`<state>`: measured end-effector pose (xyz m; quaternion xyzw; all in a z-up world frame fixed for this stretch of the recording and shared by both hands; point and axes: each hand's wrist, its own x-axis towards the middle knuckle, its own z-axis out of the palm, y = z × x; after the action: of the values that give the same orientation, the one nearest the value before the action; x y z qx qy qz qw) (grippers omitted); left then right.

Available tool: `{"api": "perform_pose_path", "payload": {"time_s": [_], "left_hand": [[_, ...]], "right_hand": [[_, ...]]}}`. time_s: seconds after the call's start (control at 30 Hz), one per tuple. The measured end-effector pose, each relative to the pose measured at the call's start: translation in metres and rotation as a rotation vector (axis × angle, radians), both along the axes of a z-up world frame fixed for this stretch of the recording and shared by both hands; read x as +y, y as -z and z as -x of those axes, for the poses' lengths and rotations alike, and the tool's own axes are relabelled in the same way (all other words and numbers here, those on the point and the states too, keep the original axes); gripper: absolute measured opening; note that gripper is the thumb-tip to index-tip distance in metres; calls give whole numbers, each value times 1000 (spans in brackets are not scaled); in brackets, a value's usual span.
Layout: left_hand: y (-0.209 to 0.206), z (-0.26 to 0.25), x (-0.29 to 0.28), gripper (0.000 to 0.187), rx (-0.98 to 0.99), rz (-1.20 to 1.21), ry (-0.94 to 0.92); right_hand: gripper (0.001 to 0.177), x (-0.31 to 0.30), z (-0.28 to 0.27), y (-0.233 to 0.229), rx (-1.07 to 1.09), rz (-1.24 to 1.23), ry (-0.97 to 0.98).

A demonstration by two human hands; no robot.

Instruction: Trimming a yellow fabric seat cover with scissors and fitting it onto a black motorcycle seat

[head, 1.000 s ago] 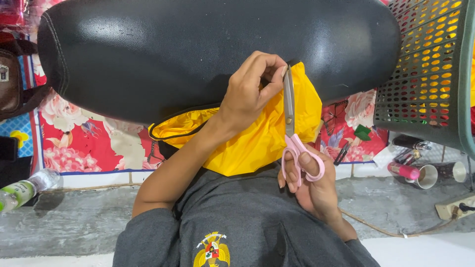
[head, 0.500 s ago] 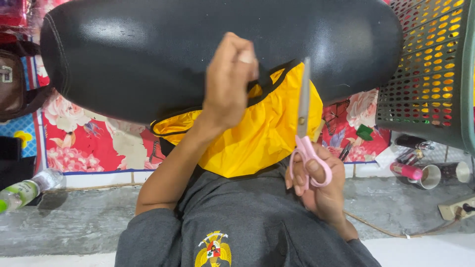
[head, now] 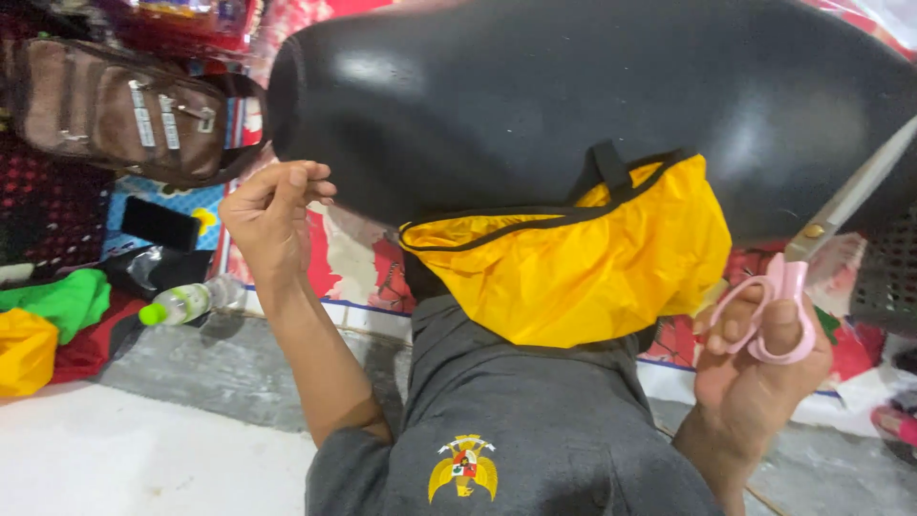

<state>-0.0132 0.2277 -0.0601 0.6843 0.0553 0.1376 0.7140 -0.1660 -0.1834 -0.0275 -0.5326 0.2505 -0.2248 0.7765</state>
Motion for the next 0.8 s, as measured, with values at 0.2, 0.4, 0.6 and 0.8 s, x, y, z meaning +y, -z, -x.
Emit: {"api": "perform_pose_path", "payload": {"time_s": [0.2, 0.4, 0.6, 0.8], "left_hand": [[36, 2, 35, 12, -11, 271, -107], [36, -6, 30, 57, 142, 352, -341], [4, 5, 17, 62, -71, -514, -205], [-47, -5, -40, 38, -218, -455, 42]], "right_hand": [[34, 5, -6, -5, 58, -2, 2], [32, 5, -5, 6, 87, 148, 46], [25, 0, -10, 23, 148, 104, 53], [18, 4, -13, 30, 160, 140, 58]]}}
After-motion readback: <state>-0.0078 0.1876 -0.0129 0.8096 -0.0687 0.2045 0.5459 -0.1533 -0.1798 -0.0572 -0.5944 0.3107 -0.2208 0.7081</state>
